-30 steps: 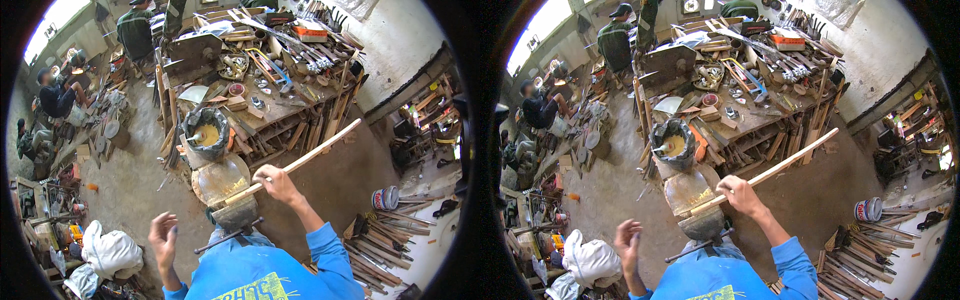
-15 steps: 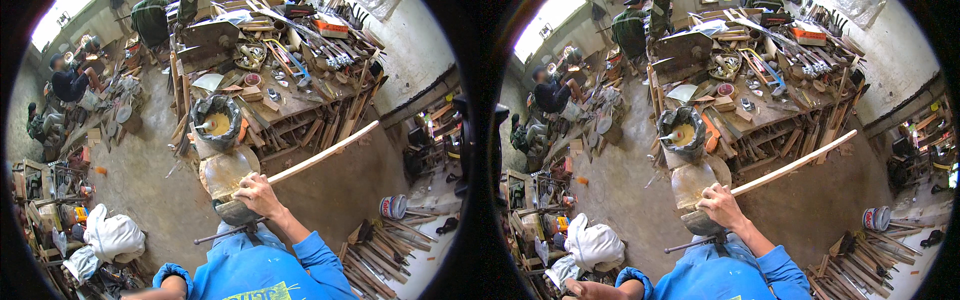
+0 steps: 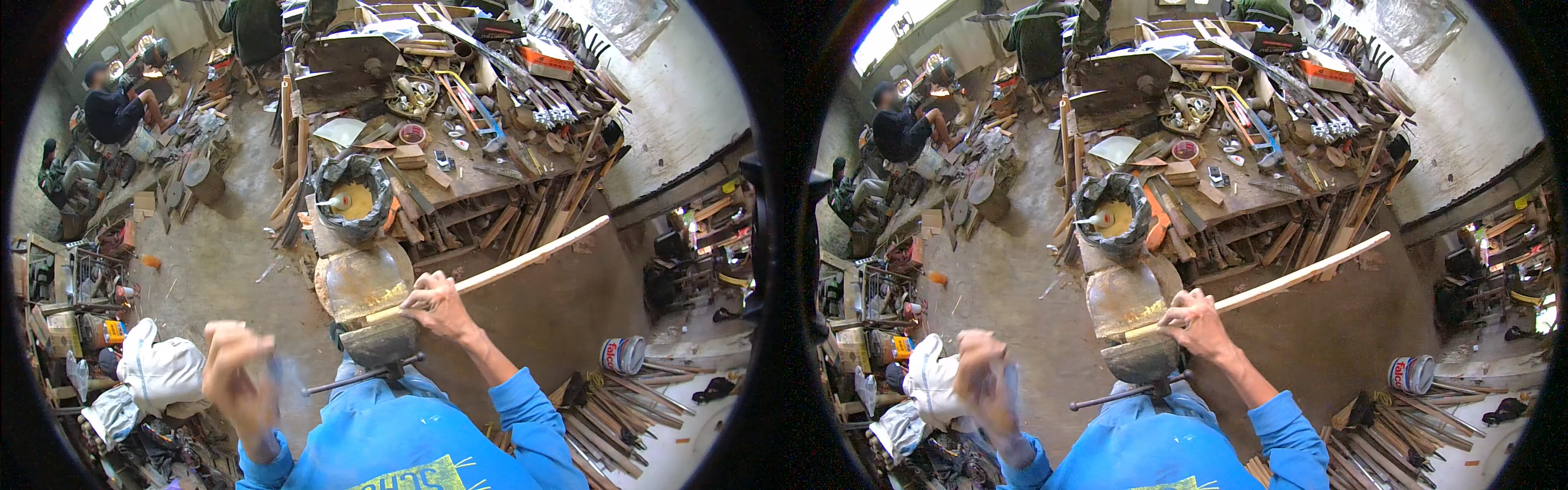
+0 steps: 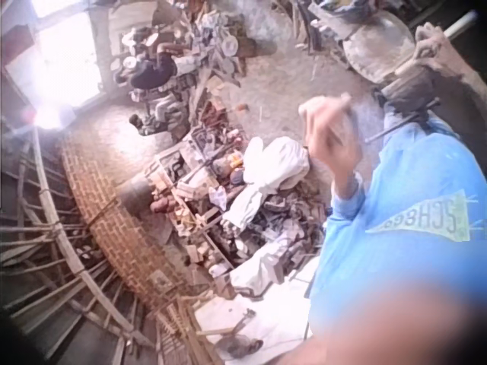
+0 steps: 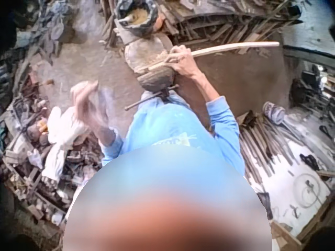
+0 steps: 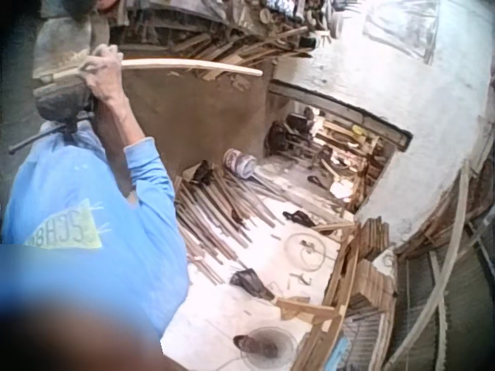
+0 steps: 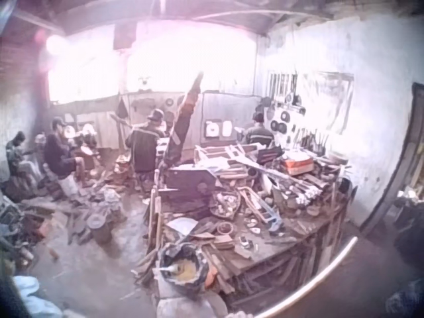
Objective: The person repeatedly smooths a long wooden dowel on a rotating grinding wheel, applying a paste from a nearby container and using a small tool to scrape or refine the surface. The dowel is turned and repositioned multiple times to work different sections.
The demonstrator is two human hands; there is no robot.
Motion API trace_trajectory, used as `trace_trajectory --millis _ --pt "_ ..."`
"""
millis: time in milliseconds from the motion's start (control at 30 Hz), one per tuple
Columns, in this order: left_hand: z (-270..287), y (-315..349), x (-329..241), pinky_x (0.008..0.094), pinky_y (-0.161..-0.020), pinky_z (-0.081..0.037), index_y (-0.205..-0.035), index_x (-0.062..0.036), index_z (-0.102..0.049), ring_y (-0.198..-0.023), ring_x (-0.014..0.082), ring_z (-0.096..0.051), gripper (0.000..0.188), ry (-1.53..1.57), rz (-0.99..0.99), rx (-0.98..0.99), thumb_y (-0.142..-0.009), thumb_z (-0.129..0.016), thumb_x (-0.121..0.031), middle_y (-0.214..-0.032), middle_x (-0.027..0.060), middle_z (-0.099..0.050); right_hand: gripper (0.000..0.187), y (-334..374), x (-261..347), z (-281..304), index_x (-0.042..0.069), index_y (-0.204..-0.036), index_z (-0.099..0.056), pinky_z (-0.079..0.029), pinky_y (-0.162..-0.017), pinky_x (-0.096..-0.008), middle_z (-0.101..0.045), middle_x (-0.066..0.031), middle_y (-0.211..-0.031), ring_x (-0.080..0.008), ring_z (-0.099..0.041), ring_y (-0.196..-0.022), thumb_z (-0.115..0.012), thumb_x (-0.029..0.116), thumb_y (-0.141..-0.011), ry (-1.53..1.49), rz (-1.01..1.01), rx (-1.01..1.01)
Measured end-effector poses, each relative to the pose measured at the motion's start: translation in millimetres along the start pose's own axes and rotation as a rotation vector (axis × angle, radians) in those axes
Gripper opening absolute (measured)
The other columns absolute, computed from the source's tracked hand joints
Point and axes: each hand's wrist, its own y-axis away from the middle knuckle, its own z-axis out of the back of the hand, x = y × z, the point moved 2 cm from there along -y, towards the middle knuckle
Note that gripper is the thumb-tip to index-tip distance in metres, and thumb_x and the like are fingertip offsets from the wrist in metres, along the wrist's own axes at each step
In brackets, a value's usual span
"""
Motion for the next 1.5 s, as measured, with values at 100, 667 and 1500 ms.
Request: trace_trajectory --millis 100,667,1500 --pt "-20 29 78 0.0294 -0.079 -0.049 -0.100 -0.0028 -0.067 -0.082 0.0133 -0.060 0.018 0.153 0.407 0.049 -0.082 -0.068 0.004 -0.084 0.0058 -0.067 0.012 4 -14 25 0.020 -0.083 -0.079 -0.040 -0.082 -0.0389 -0.061 -0.0025 -0.091 -0.0237 -0.052 -0.091 -0.082 0.027 -0.074 0.059 -0.035 -0.020" --pt "-37 305 357 0.0233 -0.061 -0.047 -0.104 -0.0009 -0.067 -0.071 0.0087 -0.059 0.015 0.121 1.298 -0.123 -0.089 -0.067 -0.003 -0.086 0.0028 -0.068 0.055 25 82 -62 0.008 -0.137 -0.056 -0.035 -0.109 -0.0423 -0.057 -0.0107 -0.134 -0.0269 -0.049 -0.129 -0.068 0.030 -0.088 0.341 0.189 -0.070" --pt "-29 361 370 0.0294 -0.077 -0.053 -0.102 0.0013 -0.069 -0.085 0.0157 -0.067 0.019 -0.068 1.346 0.065 -0.083 -0.070 -0.002 -0.095 0.0097 -0.072 0.070 49 96 -105 -0.007 -0.147 -0.037 -0.023 -0.121 -0.0471 -0.039 -0.0266 -0.151 -0.0378 -0.033 -0.144 -0.054 0.040 -0.097 0.280 -0.057 0.009"
